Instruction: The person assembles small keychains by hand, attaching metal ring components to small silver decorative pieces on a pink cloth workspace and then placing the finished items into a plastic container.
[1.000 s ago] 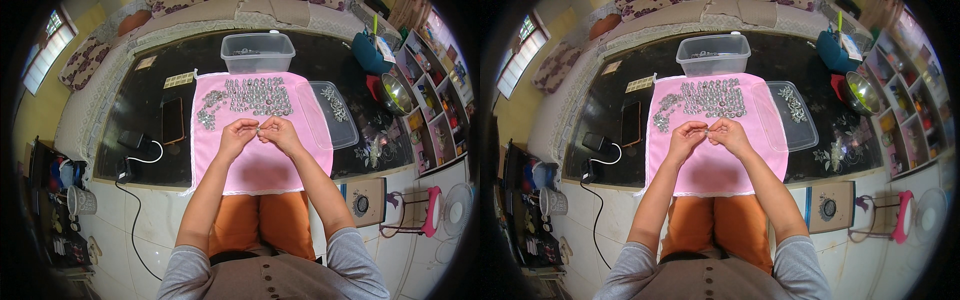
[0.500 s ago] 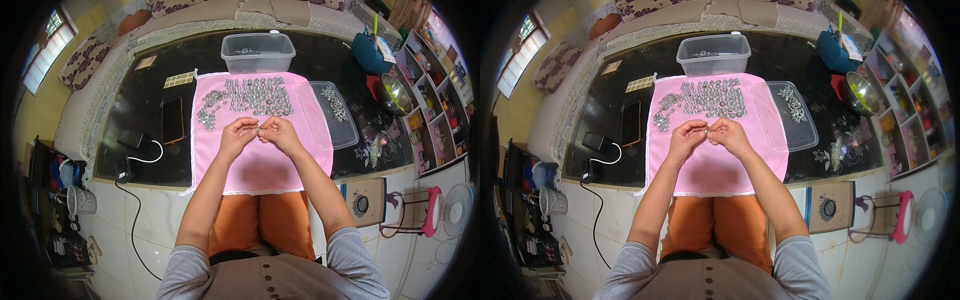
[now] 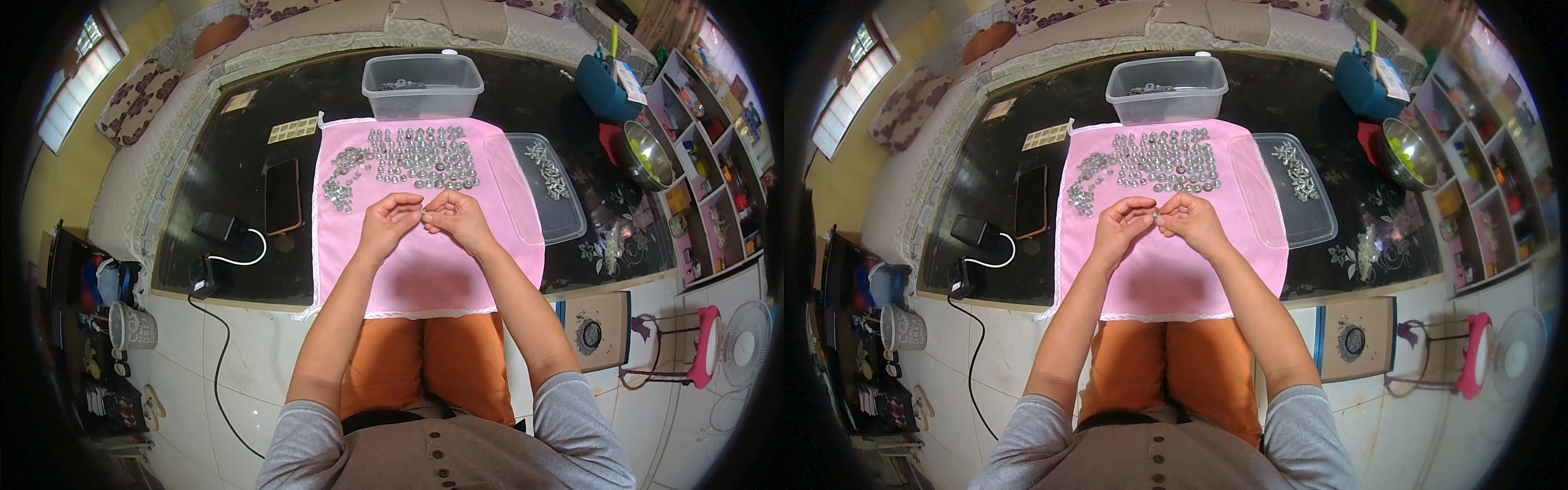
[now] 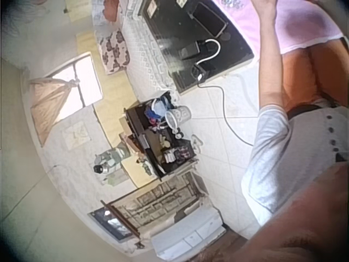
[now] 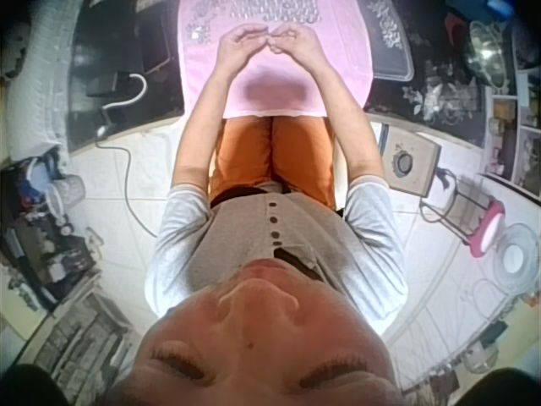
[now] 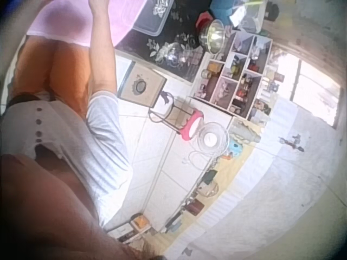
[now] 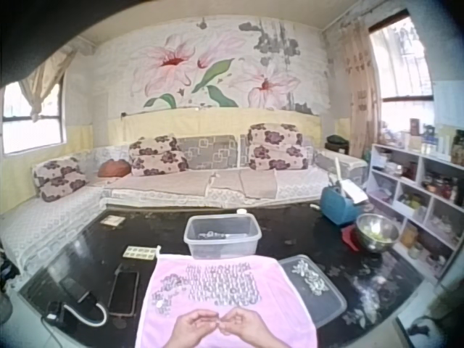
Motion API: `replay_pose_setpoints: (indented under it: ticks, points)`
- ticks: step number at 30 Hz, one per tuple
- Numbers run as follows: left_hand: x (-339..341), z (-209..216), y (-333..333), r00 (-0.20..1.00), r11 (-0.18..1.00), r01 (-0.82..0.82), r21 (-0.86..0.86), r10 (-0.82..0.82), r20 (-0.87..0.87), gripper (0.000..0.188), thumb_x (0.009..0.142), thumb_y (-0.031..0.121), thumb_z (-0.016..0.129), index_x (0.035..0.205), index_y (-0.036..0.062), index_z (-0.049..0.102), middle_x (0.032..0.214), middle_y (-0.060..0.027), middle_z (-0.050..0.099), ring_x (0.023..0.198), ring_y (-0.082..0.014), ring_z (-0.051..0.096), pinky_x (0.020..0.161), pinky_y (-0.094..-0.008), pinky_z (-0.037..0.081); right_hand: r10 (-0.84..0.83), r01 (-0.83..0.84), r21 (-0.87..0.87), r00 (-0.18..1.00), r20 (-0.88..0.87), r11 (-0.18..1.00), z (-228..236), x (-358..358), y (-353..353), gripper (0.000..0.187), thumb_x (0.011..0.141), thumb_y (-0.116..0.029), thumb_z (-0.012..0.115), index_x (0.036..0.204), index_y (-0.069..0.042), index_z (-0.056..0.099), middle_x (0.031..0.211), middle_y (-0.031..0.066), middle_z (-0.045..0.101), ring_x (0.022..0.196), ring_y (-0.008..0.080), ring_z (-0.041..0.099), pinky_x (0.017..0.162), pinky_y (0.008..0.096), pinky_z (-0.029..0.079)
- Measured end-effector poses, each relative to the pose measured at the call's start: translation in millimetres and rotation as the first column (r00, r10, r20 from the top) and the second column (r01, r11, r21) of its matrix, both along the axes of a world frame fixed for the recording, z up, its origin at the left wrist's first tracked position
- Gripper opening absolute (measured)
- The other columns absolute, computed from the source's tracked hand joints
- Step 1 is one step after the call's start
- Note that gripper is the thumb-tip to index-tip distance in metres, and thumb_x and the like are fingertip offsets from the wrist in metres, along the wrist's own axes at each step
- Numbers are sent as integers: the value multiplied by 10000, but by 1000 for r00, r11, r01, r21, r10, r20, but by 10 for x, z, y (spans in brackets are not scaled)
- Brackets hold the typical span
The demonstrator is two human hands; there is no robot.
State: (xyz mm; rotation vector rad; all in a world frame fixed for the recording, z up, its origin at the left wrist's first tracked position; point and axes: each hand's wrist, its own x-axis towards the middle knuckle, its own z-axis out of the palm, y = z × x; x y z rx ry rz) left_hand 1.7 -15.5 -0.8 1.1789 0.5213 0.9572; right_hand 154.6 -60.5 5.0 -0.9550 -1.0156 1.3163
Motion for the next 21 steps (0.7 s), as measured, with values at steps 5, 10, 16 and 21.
replay_pose_setpoints:
  ticks: [5, 10, 16, 21]
  points:
    - [-4, -18, 22, 996, 1000, -16, -19, 14, -86, 197, 763, -32, 550, 959, -42, 533, 837, -89, 588, 765, -122, 571, 700, -214, 485, 1, -1, -5, 1000, 6, 1000, 14, -2, -2, 97, 723, 2, 604, 771, -1, 519, 684, 63, 567, 598, 104, 546, 537, 210, 464]
    - [-5, 4, 11, 998, 999, -14, -36, 12, -56, 189, 762, -39, 547, 951, -45, 535, 831, -88, 587, 756, -119, 571, 697, -208, 484, -11, 11, -3, 1000, -10, 1000, 43, -5, -14, 93, 723, 18, 590, 790, 6, 526, 697, 64, 565, 617, 110, 556, 557, 216, 475]
    - [-4, 28, -9, 999, 1000, -21, -7, 21, -44, 202, 754, -38, 557, 955, -41, 534, 834, -85, 581, 764, -116, 566, 695, -205, 483, -19, 19, -5, 999, 30, 1000, 8, 1, -1, 95, 734, 1, 591, 808, 11, 531, 700, 65, 565, 622, 110, 558, 560, 215, 474]
    - [-11, 19, 16, 999, 996, -15, -85, 11, -47, 220, 749, -42, 557, 966, -34, 529, 856, -79, 572, 788, -117, 561, 698, -205, 482, -10, 10, -10, 999, 41, 1000, 15, 8, -4, 97, 747, -1, 581, 828, 17, 530, 739, 71, 569, 637, 119, 566, 572, 213, 480]
